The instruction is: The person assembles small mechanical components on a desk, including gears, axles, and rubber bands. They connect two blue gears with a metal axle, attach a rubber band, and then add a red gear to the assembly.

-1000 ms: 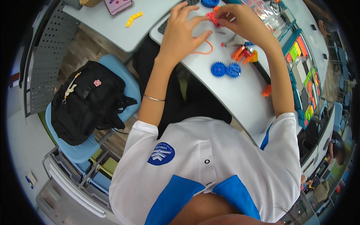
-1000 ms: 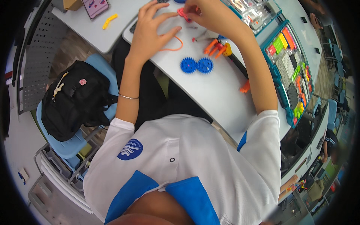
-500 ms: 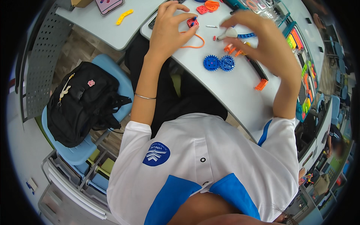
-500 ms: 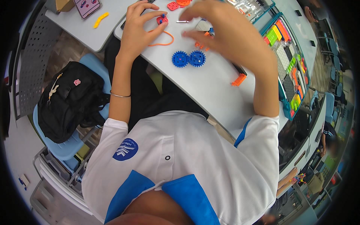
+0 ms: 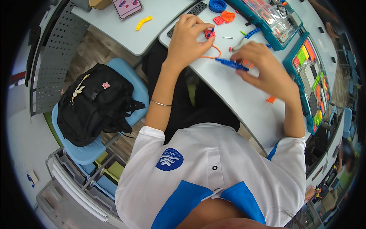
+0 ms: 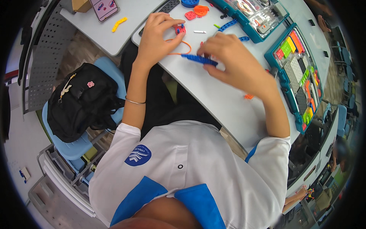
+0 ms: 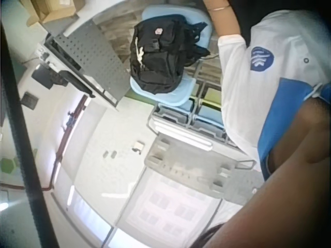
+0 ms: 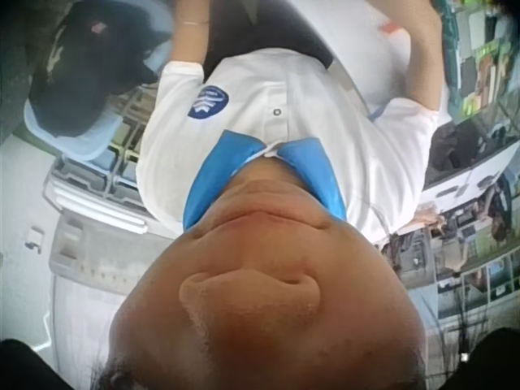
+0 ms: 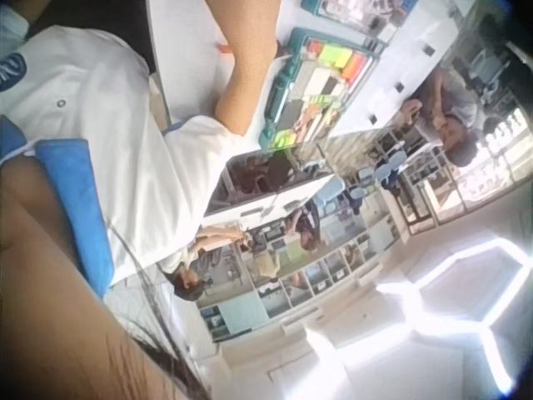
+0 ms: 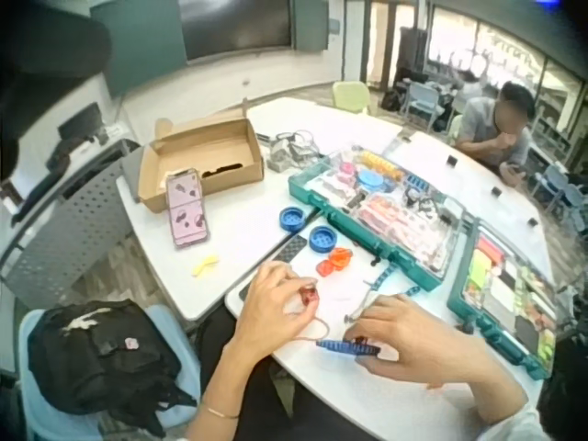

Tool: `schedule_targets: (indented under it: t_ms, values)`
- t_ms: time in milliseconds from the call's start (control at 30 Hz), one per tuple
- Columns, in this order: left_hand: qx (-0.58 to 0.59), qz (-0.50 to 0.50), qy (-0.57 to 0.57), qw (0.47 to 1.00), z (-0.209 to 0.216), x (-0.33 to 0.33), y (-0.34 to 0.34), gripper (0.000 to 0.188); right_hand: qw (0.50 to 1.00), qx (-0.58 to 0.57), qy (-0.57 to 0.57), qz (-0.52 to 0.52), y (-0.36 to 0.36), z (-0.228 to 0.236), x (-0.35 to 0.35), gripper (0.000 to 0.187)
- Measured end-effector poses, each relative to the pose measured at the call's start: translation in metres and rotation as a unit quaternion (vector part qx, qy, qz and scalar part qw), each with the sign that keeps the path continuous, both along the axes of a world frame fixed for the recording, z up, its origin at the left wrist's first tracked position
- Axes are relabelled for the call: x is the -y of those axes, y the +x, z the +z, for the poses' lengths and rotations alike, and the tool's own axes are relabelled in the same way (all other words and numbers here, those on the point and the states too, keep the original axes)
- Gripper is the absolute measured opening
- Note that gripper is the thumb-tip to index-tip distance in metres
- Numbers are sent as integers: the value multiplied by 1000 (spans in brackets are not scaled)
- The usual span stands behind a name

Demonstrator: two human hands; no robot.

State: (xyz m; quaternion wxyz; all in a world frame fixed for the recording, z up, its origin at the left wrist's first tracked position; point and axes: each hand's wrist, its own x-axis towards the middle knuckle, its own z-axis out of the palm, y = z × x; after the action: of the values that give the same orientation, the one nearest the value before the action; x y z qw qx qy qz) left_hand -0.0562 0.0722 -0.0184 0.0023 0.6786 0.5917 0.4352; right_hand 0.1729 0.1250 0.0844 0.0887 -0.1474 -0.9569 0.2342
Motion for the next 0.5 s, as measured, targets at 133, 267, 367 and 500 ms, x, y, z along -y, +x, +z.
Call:
schedule_targets:
  t_ms: [133,267,367,500]
  values:
    - [-28,-23,13,999,0,-2,-3,32,986,-68,-134,-69,-2,2,-29,25]
    - [-13,-15,30,999,-1,-2,-1,41,956,-25,-249,-155,-15,-11,-57,27]
    - [-14,-10,25,1000,-3,-2,-1,44,884,-58,-435,-160,-32,-7,-64,26]
    - [18,-1,91,996,8,-6,2,47,826,-199,-515,-111,-19,-40,-85,25]
